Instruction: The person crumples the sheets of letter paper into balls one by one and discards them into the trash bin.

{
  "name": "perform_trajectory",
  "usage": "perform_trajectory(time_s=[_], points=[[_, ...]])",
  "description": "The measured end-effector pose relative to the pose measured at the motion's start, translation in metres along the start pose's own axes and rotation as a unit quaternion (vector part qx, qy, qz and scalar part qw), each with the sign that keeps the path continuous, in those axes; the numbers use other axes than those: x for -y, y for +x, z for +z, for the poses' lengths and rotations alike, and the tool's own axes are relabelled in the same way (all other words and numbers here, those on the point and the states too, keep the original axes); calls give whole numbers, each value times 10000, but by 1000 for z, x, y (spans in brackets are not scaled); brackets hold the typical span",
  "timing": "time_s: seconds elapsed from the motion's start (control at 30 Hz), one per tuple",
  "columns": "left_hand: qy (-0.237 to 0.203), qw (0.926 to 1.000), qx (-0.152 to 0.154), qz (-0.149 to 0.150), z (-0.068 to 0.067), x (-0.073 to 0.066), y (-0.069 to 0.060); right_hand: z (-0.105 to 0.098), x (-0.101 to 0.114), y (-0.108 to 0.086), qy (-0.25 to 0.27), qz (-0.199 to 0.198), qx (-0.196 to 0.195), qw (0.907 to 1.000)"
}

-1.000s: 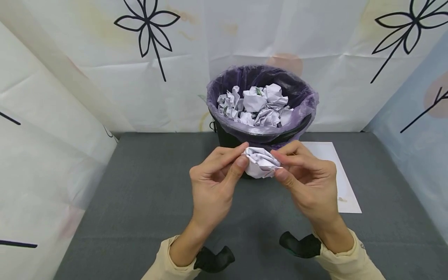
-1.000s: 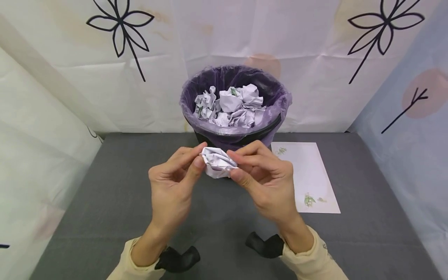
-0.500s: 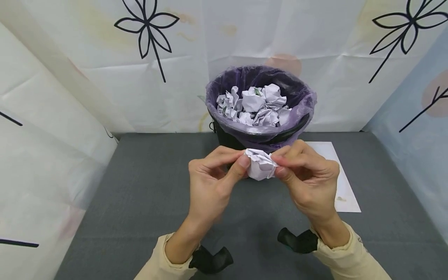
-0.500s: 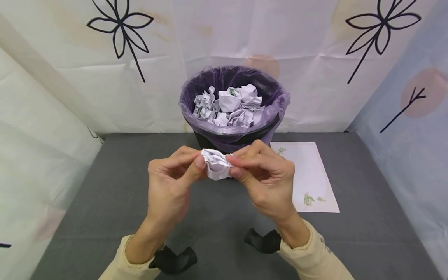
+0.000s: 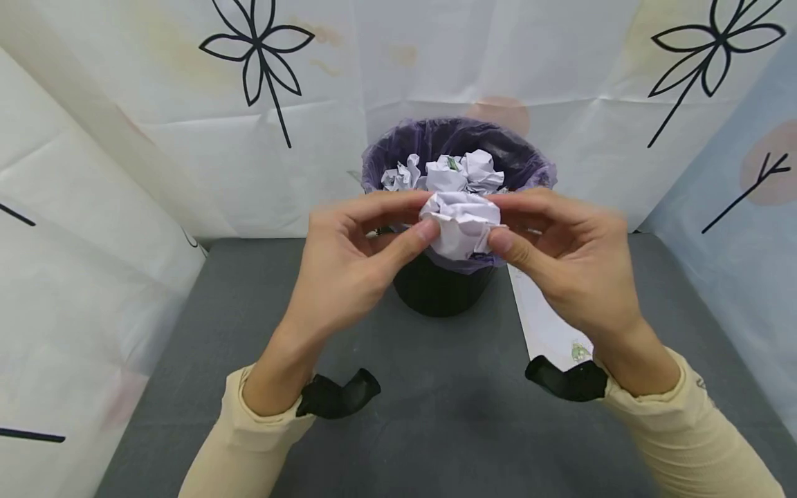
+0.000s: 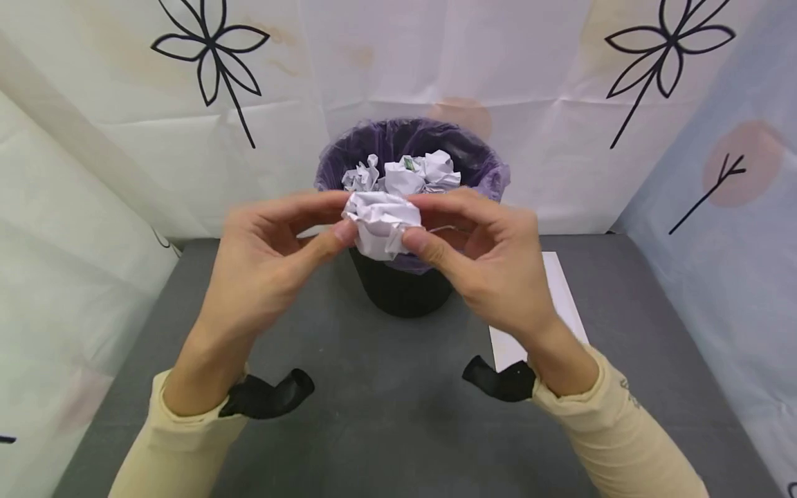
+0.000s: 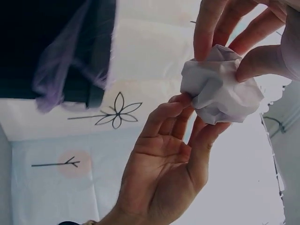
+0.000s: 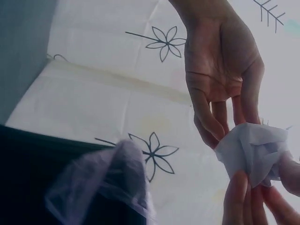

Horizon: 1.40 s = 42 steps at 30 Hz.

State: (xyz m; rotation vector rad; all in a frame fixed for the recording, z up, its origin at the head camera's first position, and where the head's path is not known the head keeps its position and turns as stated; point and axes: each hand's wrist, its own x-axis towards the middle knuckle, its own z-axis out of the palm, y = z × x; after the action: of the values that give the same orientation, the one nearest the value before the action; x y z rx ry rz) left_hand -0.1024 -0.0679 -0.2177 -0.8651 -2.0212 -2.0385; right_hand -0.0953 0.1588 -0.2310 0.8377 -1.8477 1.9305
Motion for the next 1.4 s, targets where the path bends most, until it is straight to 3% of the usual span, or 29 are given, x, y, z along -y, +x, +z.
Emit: perform_trajectory(time_s=[0.1,0.27,0.47,0.63,0.77,0.93,1.17,1.4], points=[[181,9998,2,34,-3,-4,21,-8,5,22,-226,357,95,9991],[222,9997,-98,-74,-8,-8,55,-18,5,64,280,776,281,9962],[-240,9969,-310,-681,-11,-11,89,-27,2,102,692,1182,275,9902],[-591,9933,-400,-906,-14,-11,108,-29,2,119,468,1273,239,9905],[-544,9921,-450,-1041,-17,-10,116,-29,3,124,147,1311,276,9909],[-39,9929,-547,-1057,-22,-5,117,-27,-1,125,16,1363,303,9902],[348,9892,-778,-1192,-30,3,112,-27,-5,120,-192,1619,223,9864],[402,9902,-708,-1133,-33,4,105,-32,-5,108,-375,1572,382,9861]])
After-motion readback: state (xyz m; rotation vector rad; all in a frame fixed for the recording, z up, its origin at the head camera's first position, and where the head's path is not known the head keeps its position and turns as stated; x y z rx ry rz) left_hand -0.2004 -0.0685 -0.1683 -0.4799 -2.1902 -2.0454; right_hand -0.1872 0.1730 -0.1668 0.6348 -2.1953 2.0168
